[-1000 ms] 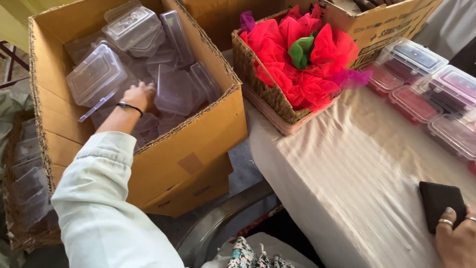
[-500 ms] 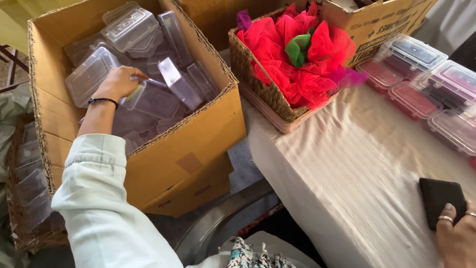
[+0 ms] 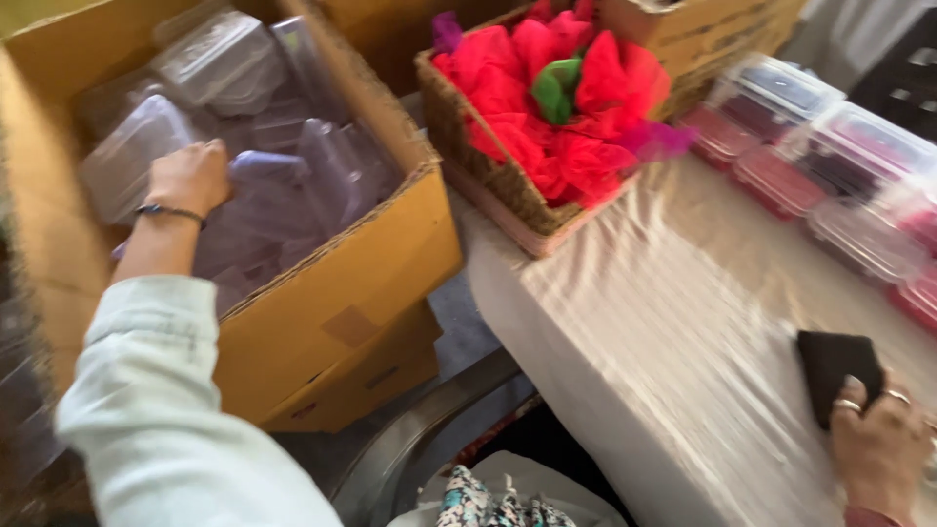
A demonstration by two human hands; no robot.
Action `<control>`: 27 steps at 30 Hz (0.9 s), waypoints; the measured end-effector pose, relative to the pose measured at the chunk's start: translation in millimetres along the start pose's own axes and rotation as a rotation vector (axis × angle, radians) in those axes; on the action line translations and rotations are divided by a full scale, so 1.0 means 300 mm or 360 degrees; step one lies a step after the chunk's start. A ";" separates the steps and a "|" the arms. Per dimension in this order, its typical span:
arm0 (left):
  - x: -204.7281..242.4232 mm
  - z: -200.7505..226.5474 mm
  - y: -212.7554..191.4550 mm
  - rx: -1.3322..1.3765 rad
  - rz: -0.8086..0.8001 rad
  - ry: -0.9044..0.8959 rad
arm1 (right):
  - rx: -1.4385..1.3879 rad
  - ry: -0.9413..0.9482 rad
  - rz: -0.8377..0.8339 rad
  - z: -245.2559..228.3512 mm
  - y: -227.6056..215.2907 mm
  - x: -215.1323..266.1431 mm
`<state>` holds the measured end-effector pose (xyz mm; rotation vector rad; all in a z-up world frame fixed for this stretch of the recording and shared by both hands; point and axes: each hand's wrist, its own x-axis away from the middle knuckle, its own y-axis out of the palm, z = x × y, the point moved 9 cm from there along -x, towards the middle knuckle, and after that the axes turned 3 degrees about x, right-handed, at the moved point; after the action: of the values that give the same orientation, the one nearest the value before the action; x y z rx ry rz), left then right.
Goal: The person cleans plastic containers and small brown craft components with a white cloth, then arranges the items on the workspace.
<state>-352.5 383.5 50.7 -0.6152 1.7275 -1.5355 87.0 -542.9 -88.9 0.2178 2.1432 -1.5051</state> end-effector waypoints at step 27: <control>0.786 2.358 -0.404 0.2602 -0.0793 0.1629 | 0.0125 0.0159 0.0001 -0.196 -0.183 -0.008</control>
<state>38.5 -260.5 107.9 0.7748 0.1996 -3.1439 48.5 -509.2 -26.9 0.3280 2.1622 -1.6109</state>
